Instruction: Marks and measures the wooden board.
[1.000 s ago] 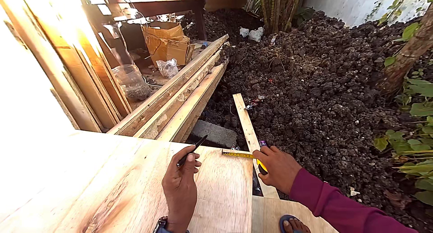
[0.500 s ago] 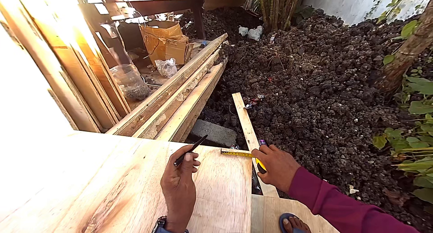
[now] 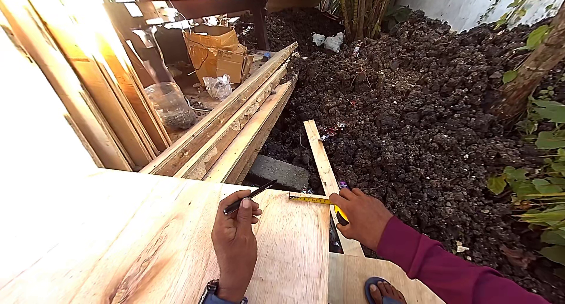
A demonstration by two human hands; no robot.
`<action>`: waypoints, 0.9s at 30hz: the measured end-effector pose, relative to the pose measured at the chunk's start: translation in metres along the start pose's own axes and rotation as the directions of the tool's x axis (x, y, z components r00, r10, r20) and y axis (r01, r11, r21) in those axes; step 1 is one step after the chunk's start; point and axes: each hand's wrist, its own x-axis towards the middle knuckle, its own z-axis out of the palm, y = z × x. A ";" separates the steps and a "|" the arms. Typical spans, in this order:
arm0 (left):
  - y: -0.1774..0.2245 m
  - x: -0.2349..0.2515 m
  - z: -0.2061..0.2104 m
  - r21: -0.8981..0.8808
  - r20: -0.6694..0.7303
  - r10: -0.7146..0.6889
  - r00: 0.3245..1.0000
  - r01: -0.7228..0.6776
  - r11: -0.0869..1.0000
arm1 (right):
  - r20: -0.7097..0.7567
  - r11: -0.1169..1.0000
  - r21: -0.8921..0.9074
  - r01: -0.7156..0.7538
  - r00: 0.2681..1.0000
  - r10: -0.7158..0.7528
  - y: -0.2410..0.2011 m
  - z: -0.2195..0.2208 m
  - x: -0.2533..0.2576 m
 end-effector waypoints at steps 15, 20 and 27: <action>0.000 -0.001 0.000 -0.006 0.009 0.012 1.000 -0.011 1.000 | 0.001 1.000 0.001 -0.004 1.000 0.004 0.000 0.000 0.000; 0.001 0.000 0.000 0.029 0.011 0.005 1.000 -0.005 1.000 | 0.000 1.000 0.005 -0.003 1.000 0.003 0.000 0.000 0.000; 0.002 0.000 0.000 0.041 0.019 0.001 1.000 -0.002 0.999 | 0.005 1.000 -0.002 0.000 1.000 0.000 0.000 0.000 0.001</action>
